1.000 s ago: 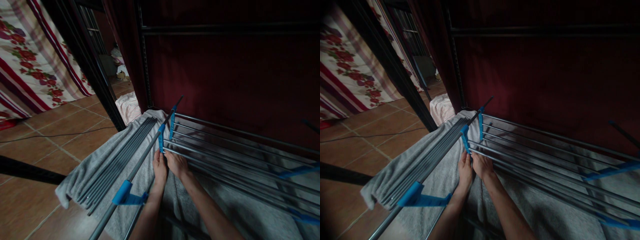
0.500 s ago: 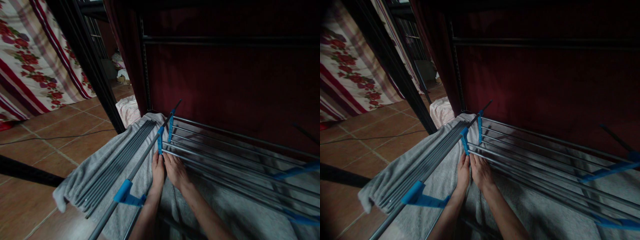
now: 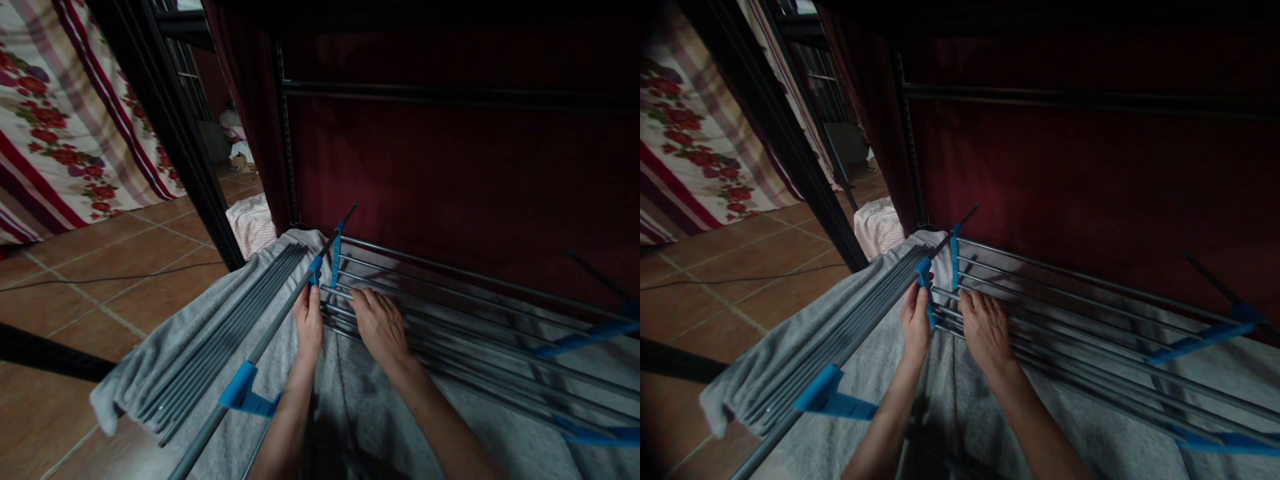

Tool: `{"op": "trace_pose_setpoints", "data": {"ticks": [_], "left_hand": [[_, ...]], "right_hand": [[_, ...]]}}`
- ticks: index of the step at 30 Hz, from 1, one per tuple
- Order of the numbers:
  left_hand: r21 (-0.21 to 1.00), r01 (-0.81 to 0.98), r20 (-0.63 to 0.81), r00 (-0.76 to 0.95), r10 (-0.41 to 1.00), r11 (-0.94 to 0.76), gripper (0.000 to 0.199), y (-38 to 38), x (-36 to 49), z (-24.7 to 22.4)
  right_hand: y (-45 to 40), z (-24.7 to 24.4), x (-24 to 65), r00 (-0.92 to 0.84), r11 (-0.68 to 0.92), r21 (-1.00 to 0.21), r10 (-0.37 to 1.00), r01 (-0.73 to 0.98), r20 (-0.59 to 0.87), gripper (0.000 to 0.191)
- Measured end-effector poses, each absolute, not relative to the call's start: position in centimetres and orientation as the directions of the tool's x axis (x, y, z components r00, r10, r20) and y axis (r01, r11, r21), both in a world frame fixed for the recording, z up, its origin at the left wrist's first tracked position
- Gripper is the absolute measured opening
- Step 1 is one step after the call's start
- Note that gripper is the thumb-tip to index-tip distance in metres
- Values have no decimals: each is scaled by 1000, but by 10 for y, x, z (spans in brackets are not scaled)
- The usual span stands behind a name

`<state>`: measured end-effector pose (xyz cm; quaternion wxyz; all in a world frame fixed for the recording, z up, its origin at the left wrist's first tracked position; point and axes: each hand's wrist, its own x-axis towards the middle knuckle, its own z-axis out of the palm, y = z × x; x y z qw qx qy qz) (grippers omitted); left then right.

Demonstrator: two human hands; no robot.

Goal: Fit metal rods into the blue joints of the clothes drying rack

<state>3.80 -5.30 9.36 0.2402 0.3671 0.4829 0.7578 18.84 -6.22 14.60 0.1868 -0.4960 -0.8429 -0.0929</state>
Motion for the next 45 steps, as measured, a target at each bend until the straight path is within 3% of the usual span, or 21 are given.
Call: {"op": "trace_pose_setpoints", "data": {"ticks": [10, 17, 26, 36, 45], "left_hand": [[944, 91, 303, -613, 729, -316, 57, -50, 39, 102], [938, 103, 326, -594, 736, -332, 53, -49, 43, 101], [930, -28, 272, -620, 736, -367, 49, -43, 44, 98], [937, -46, 251, -604, 756, -347, 42, -47, 45, 105], [907, -91, 264, -640, 722, -412, 44, -38, 41, 95]], "right_hand": [[-66, 169, 186, -431, 511, 14, 709, 859, 558, 25], [-65, 172, 186, -439, 519, 51, 662, 853, 607, 23], [-63, 173, 188, -466, 538, 51, 675, 841, 572, 27], [-60, 169, 190, -462, 557, -16, 704, 830, 539, 29], [-67, 183, 185, -473, 514, 25, 770, 858, 428, 33]]}}
